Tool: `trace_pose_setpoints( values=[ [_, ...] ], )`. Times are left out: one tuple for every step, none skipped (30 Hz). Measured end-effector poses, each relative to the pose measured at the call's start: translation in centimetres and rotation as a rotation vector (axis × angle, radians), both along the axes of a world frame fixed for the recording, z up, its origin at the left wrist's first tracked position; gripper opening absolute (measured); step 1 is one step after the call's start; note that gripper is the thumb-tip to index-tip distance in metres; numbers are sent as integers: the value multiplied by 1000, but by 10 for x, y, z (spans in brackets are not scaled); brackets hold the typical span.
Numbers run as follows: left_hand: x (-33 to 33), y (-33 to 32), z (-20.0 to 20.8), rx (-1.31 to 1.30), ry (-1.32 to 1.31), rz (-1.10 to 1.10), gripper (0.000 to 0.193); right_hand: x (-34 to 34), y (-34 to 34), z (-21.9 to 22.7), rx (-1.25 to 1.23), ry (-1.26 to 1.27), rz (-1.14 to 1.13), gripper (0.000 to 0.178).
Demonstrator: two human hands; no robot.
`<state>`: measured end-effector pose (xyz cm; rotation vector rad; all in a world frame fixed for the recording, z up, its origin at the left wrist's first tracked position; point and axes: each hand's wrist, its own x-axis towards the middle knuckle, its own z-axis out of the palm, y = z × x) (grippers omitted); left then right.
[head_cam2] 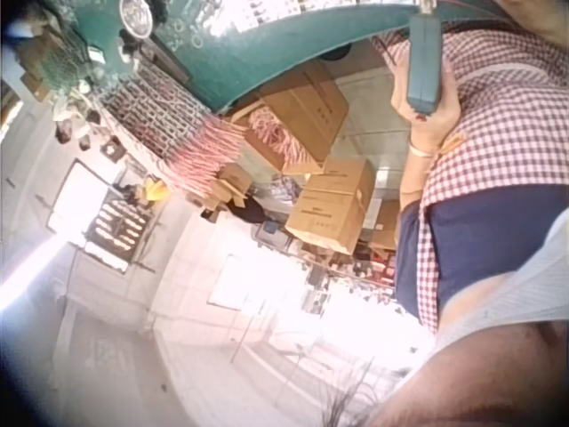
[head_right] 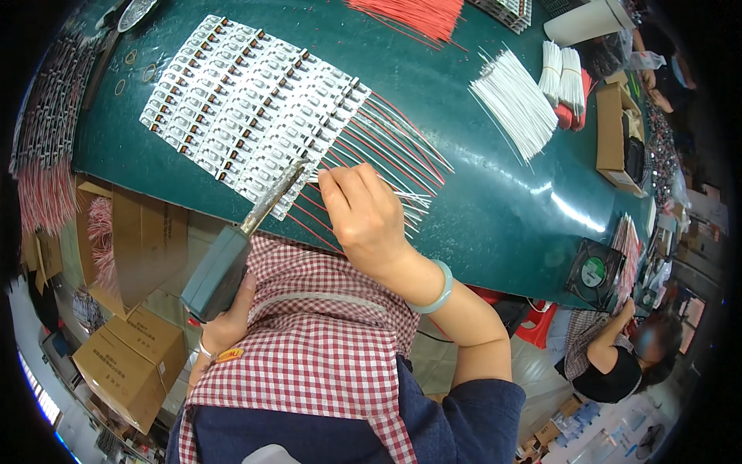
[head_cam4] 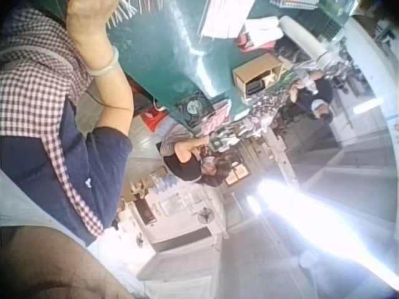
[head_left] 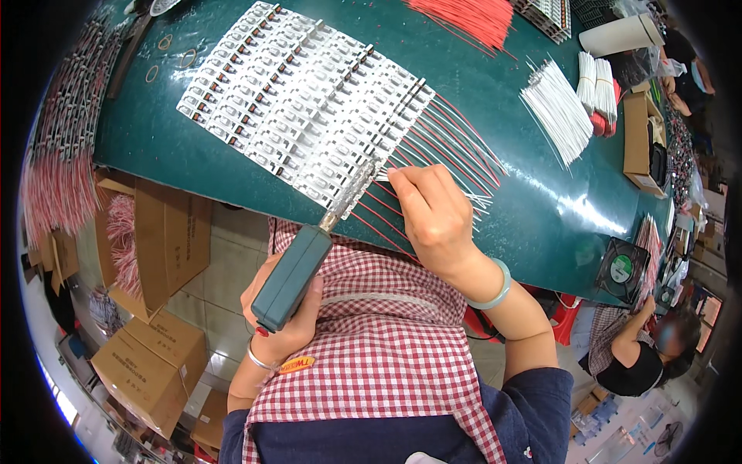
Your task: The person uses a soldering iron to attach red and white wires to a white plastic grid component on a green workbench. They repeatedly pick up individual wires, place them into slots on the grid, and apply heat with the soldering iron to secure them.
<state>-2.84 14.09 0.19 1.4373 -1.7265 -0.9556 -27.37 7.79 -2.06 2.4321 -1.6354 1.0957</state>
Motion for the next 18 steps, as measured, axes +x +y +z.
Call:
trace_pose_setpoints(
  values=[
    [0, 0, 0, -7, -3, -6, 24, 0, 0, 0, 1, 5, 0, 25],
    [-1, -1, 1, -14, -7, -11, 23, 0, 0, -1, 1, 10, 1, 25],
    [-1, -1, 1, -10, -6, -9, 23, 0, 0, -1, 1, 14, 1, 25],
    [-1, -1, 1, -6, -5, -8, 22, 0, 1, -1, 12, 29, 10, 27],
    [-2, -1, 2, -3, -6, -12, 22, -1, 2, -1, 24, 44, 19, 29],
    [-3, -3, 3, -1, -7, -18, 21, -2, 2, -1, 35, 60, 27, 32],
    [-4, -5, 4, 1, -8, -23, 21, -2, 2, -1, 35, 64, 26, 32],
    [-5, -7, 6, -5, -16, -28, 21, -2, 2, -1, 35, 68, 25, 32],
    [-7, -8, 8, -11, -26, -33, 20, -2, 2, -1, 34, 72, 24, 31],
    [-8, -10, 10, -17, -35, -38, 20, -2, 2, -1, 33, 76, 23, 31],
    [-10, -10, 10, -16, -35, -31, 20, -1, 2, -1, 31, 80, 21, 31],
    [-11, -11, 11, -14, -37, -23, 19, -1, 2, -2, 30, 83, 19, 31],
    [-12, -11, 12, -13, -39, -16, 19, 0, 1, -1, 20, 73, 8, 29],
    [-11, -10, 12, -17, -44, -22, 19, 1, 1, -1, 9, 64, -3, 28],
    [-11, -10, 11, -21, -49, -27, 19, 1, 0, 0, -1, 55, -14, 27],
    [-10, -10, 11, -25, -54, -33, 19, 2, 0, 0, -3, 55, -13, 27],
    [-7, -7, 6, -27, -43, -15, 20, 2, 0, -1, -5, 55, -13, 27],
    [-4, -2, -1, -27, -35, 4, 20, 2, 0, -1, -6, 53, -11, 27]
  ],
)
